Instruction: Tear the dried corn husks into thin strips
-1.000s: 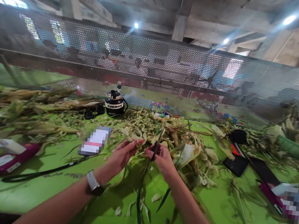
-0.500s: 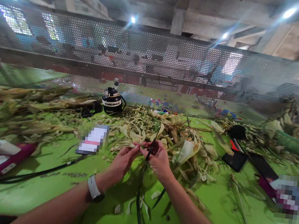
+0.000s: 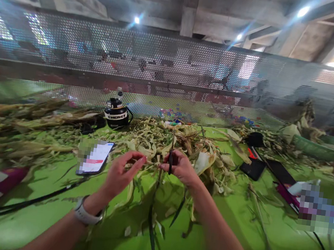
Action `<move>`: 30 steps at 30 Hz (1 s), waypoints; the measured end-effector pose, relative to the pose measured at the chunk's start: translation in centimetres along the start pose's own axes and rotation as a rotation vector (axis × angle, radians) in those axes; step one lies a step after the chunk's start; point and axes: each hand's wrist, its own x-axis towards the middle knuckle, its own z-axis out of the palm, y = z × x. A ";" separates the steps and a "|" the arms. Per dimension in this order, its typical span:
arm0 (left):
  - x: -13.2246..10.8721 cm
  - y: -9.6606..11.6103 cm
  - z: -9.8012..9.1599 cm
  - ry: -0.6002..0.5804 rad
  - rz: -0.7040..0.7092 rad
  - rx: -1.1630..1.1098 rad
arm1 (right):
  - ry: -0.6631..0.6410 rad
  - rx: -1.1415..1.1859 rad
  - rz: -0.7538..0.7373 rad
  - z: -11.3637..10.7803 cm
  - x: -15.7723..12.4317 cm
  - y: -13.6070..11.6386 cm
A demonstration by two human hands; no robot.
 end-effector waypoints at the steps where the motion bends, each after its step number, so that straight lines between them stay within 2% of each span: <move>1: 0.1 -0.4 0.2 -0.006 0.035 0.084 | -0.032 -0.014 0.014 0.1 -0.1 0.1; 3: 0.3 -1.0 0.6 -0.115 0.044 0.159 | -0.060 -0.027 0.017 0.3 -0.2 0.2; 5: 0.4 -1.5 0.8 -0.283 -0.018 0.066 | -0.066 -0.030 0.016 0.3 -0.2 0.2; 7: 0.4 -1.6 0.9 -0.414 -0.146 -0.154 | -0.061 -0.020 0.003 0.2 -0.3 0.2; 10: 0.2 -1.4 1.0 -0.485 -0.406 -0.443 | -0.058 -0.007 -0.036 0.2 -0.3 0.3; 13: -0.1 -1.4 1.2 -0.439 -0.538 -0.566 | -0.024 0.002 -0.079 0.4 0.0 0.7; 16: -0.1 -1.6 1.7 -0.265 -0.498 -0.655 | 0.057 0.053 -0.098 0.9 0.3 1.1; 20: 0.0 -2.1 2.2 -0.096 -0.453 -0.721 | 0.049 0.161 -0.082 1.7 0.1 1.3; 26: -0.1 -2.2 2.4 -0.071 -0.487 -0.801 | -0.150 0.176 0.021 1.8 -0.2 1.8; 28: -0.1 -2.0 2.5 -0.072 -0.503 -0.826 | -0.133 0.190 0.040 1.6 -0.2 1.9; 30: -0.2 -1.8 2.6 -0.079 -0.512 -0.823 | -0.054 0.217 0.034 1.5 -0.2 1.8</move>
